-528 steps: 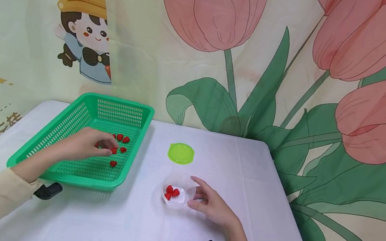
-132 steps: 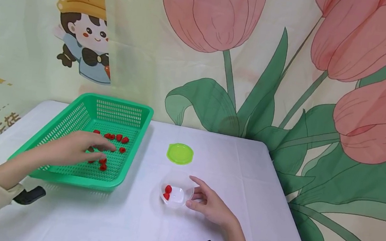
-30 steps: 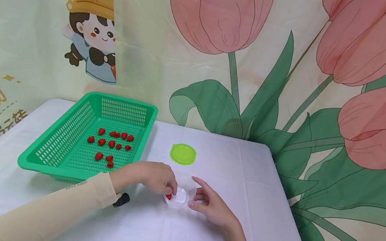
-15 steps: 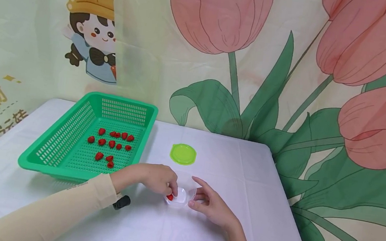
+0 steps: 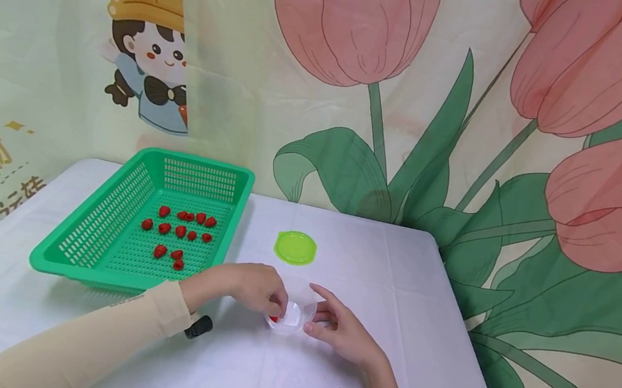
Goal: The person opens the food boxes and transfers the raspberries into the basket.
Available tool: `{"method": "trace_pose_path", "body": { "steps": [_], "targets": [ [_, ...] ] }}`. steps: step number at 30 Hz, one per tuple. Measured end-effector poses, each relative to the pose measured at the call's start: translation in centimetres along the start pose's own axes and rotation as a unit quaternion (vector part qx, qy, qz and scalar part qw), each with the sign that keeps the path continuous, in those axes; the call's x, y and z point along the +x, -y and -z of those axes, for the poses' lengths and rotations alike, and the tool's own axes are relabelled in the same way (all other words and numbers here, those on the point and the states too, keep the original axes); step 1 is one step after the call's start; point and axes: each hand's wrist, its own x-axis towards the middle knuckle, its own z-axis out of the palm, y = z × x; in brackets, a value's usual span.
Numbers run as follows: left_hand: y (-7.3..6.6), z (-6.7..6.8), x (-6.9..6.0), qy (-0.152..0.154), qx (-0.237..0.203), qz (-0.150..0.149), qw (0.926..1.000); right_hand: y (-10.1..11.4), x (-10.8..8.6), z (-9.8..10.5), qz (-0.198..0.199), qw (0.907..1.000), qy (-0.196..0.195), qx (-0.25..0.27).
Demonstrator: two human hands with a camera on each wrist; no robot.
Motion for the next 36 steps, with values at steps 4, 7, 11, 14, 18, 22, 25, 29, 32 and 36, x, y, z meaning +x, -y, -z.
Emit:
{"method": "trace_pose_path", "body": {
  "steps": [4, 7, 11, 14, 18, 22, 25, 29, 32, 36],
  "targets": [
    [-0.3, 0.04, 0.01, -0.002, -0.005, 0.014, 0.9999, 0.01, -0.06, -0.03, -0.002, 1.0, 0.0, 0.001],
    [-0.38, 0.05, -0.01, -0.003, -0.009, 0.018, 0.9998, 0.02, -0.09, -0.07, -0.003, 1.0, 0.001, 0.0],
    [-0.2, 0.01, -0.05, -0.007, -0.013, 0.0, 0.9999, 0.06, -0.1, -0.05, -0.001, 1.0, 0.0, -0.002],
    [0.01, 0.01, -0.02, -0.012, -0.023, -0.016, 0.9995, 0.1, -0.09, -0.01, 0.001, 1.0, 0.0, -0.003],
    [-0.04, 0.01, 0.02, -0.02, -0.047, -0.01, 0.9986, 0.06, -0.07, 0.06, 0.006, 1.0, 0.0, -0.001],
    [-0.47, -0.09, 0.03, -0.027, -0.068, 0.021, 0.997, -0.03, -0.09, 0.11, 0.01, 0.9999, 0.002, 0.007],
    [-0.6, -0.19, 0.14, -0.031, -0.073, 0.033, 0.9963, -0.01, -0.09, 0.1, 0.01, 0.9999, 0.004, 0.008],
    [-0.59, -0.27, 0.29, -0.033, -0.063, 0.034, 0.9969, 0.05, -0.06, 0.11, 0.009, 0.9999, 0.004, 0.006],
    [-0.61, -0.33, 0.34, -0.033, -0.053, 0.033, 0.9975, 0.09, -0.09, 0.11, 0.007, 1.0, 0.004, 0.006],
    [-0.64, -0.44, 0.4, -0.035, -0.053, 0.032, 0.9975, 0.18, -0.14, 0.11, 0.004, 1.0, 0.004, 0.007]
  ]
}}
